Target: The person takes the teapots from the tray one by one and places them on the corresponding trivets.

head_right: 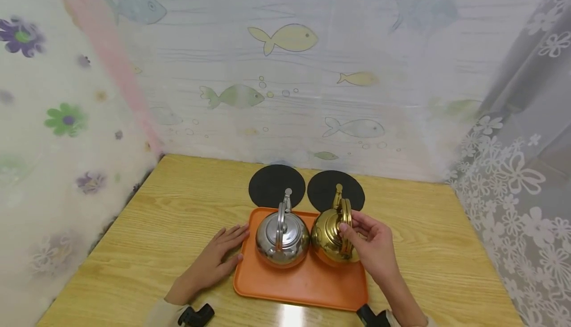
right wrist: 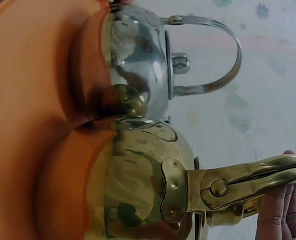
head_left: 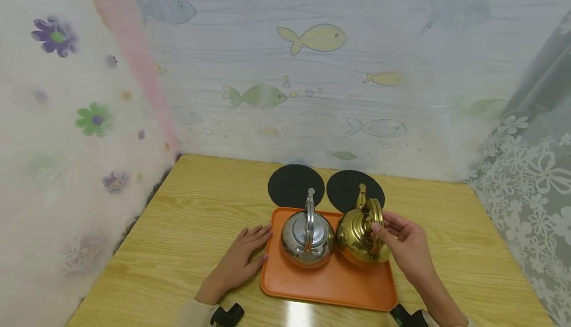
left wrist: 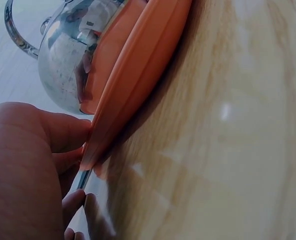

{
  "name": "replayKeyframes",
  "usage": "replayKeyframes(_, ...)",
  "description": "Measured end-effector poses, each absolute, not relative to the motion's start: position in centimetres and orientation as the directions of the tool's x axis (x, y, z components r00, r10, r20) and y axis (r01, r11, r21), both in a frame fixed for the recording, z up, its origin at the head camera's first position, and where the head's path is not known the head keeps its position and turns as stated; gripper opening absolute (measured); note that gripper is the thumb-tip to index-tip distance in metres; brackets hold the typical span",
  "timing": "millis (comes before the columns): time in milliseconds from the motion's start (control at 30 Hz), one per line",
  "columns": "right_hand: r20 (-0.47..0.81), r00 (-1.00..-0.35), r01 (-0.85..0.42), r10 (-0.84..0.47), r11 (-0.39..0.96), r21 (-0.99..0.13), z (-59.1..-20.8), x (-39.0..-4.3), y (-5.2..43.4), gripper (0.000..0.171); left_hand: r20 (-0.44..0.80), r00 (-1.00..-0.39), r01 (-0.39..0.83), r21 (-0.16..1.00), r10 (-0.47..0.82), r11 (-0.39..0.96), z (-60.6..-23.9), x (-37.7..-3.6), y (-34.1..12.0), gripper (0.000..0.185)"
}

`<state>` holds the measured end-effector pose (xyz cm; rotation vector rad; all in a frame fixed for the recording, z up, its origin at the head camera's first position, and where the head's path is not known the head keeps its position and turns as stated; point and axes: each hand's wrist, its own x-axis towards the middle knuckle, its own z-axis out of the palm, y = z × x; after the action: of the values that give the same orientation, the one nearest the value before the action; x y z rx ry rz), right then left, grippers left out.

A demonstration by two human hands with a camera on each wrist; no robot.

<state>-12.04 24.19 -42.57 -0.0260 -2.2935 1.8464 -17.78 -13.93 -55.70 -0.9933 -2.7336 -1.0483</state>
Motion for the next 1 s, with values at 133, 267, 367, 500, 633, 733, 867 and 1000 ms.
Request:
replayKeyframes(133,0.164,-0.978,-0.134,0.125,0.217,-0.967,-42.7,-12.2,24.3,0.042,0.25,-0.793,0.58,0.587,0.555,0.565,-55.6,-17.8,-13.9,0.057)
replayKeyframes(267,0.188,-0.975,-0.164,0.117,0.186,-0.969,-42.8,-12.4,24.4,0.041,0.249,-0.791,0.582,0.59,0.559,0.56,-55.5,-17.8,-13.9,0.057)
replayKeyframes(367,0.197,-0.973,-0.174,0.121,0.179,-0.968,-42.8,-12.6,24.3,0.041,0.257,-0.79,0.585,0.588,0.557,0.558,-55.5,-17.9,-13.9,0.057)
replayKeyframes(500,0.2,-0.97,-0.174,0.14,0.18,-0.968,-43.0,-12.9,24.3,0.039,0.271,-0.786,0.592,0.588,0.555,0.551,-55.5,-17.9,-13.8,0.056)
replayKeyframes(633,0.2,-0.968,-0.17,0.153,0.191,-0.967,-43.3,-13.0,24.3,0.038,0.275,-0.784,0.594,0.59,0.556,0.547,-55.6,-17.9,-13.8,0.056)
replayKeyframes(733,0.202,-0.967,-0.171,0.153,0.197,-0.965,-43.4,-13.1,24.3,0.038,0.272,-0.785,0.593,0.587,0.556,0.551,-55.7,-17.9,-13.8,0.056)
replayKeyframes(867,0.211,-0.966,-0.182,0.149,0.185,-0.966,-43.5,-13.2,24.2,0.038,0.264,-0.787,0.589,0.591,0.558,0.551,-55.7,-17.9,-13.9,0.056)
replayKeyframes(1000,0.222,-0.964,-0.192,0.146,0.197,-0.961,-43.4,-13.3,24.1,0.039,0.256,-0.789,0.583,0.598,0.558,0.55,-55.6,-17.9,-13.9,0.057)
